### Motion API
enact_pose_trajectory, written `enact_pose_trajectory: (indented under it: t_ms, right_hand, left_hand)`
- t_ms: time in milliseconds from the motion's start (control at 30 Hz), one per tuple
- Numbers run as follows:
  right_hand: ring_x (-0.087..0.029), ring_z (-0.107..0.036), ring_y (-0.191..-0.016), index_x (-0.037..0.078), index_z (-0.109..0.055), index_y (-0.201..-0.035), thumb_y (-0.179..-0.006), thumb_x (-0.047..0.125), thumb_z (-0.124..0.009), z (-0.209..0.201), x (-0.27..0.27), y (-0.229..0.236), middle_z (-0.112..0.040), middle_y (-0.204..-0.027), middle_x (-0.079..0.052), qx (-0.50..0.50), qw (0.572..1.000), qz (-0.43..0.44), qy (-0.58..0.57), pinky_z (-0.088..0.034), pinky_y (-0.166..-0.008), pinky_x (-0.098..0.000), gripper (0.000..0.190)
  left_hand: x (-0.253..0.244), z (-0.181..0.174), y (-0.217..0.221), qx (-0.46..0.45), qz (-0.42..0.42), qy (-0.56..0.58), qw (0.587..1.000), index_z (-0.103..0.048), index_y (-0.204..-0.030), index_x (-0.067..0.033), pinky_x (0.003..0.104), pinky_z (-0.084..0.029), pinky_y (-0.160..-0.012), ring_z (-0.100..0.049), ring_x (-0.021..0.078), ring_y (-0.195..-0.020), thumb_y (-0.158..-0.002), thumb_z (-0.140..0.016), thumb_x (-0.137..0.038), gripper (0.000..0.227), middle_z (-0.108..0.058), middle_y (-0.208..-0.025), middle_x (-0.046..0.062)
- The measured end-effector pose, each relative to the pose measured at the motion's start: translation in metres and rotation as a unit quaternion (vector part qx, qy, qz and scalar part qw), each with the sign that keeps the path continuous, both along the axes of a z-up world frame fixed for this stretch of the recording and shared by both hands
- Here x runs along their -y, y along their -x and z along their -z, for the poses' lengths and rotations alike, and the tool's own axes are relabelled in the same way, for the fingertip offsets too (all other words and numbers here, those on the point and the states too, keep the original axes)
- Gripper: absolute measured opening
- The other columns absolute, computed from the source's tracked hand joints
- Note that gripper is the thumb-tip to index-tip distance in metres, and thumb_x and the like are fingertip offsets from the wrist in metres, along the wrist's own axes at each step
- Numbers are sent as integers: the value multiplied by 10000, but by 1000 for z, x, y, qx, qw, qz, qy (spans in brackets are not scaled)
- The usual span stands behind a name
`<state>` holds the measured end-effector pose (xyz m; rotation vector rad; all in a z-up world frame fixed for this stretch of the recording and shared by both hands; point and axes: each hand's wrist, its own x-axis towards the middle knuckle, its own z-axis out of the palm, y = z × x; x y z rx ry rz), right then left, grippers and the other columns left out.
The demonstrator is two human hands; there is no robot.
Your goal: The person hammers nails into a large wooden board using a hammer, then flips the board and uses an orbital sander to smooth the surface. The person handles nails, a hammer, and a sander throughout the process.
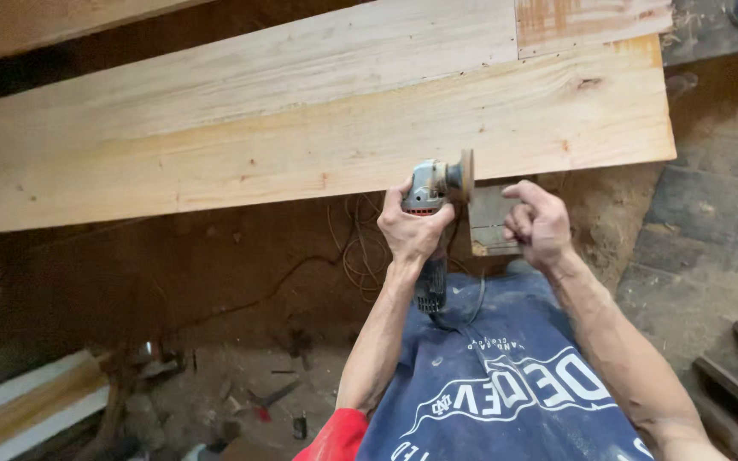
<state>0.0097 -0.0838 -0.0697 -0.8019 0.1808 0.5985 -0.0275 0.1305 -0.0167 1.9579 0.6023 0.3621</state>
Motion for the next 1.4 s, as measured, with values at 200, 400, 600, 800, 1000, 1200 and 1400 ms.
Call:
enact_pose_trajectory:
  t_ms: [200,400,600,800,1000,1200,1400]
  right_hand:
    - [-198,-648,-1136,42,-408,-1444,-783,132,-643,-9,-91,81,-634,-1253,-109,11,976,-118,185,-544,-945,-355,708]
    - [-184,-507,-1307,17,-364,-1496,-772,186,-793,-42,-139,97,-548,-1395,-118,166,959,-13,229,-398,-1098,-318,859]
    - [-191,-647,-1105,29,-493,-1371,-774,268,-850,-60,-142,68,-662,-1213,-91,144,944,77,288,-534,-978,-345,736]
    - [-198,-668,-1056,43,-480,-1341,-698,238,-873,-67,-132,60,-671,-1163,-115,168,889,66,421,-552,-917,-358,778]
    - [-182,-642,-1093,22,-489,-1367,-785,261,-820,-63,-95,29,-639,-1204,-108,207,943,97,241,-542,-962,-340,711]
    - [-149,-676,-924,29,-573,-1299,-910,514,-668,-47,-58,-16,-687,-1065,-60,91,963,84,238,-584,-843,-306,629]
    - [-96,-627,-908,12,-605,-1254,-993,533,-598,-28,-53,-41,-678,-1054,-22,120,956,132,232,-545,-817,-269,582]
  left_hand:
    - [-41,-16,22,41,22,-55,997,-647,-1145,28,372,-609,-788,-742,275,-870,-633,-890,-260,635,-724,-999,170]
    - [-50,-41,29,58,132,-31,989,-711,-1171,3,357,-620,-790,-749,250,-899,-773,-880,-293,524,-733,-1059,160]
    - [-56,-43,48,32,150,130,980,-657,-1286,24,354,-608,-903,-743,227,-1035,-840,-835,-291,574,-747,-1149,171]
    - [-54,-12,24,17,206,338,918,-554,-1425,27,361,-530,-1051,-651,240,-1225,-872,-821,-302,697,-657,-1359,181]
    - [-30,-25,22,-105,335,294,889,-474,-1470,-8,350,-538,-994,-642,238,-1165,-702,-828,-347,912,-636,-1304,165]
    - [30,-31,5,-167,281,130,936,-496,-1403,5,362,-597,-864,-741,254,-977,-564,-845,-322,965,-733,-1108,169]
    - [42,-13,-16,-184,251,68,948,-465,-1386,31,397,-608,-809,-760,334,-875,-575,-834,-316,956,-739,-979,220]
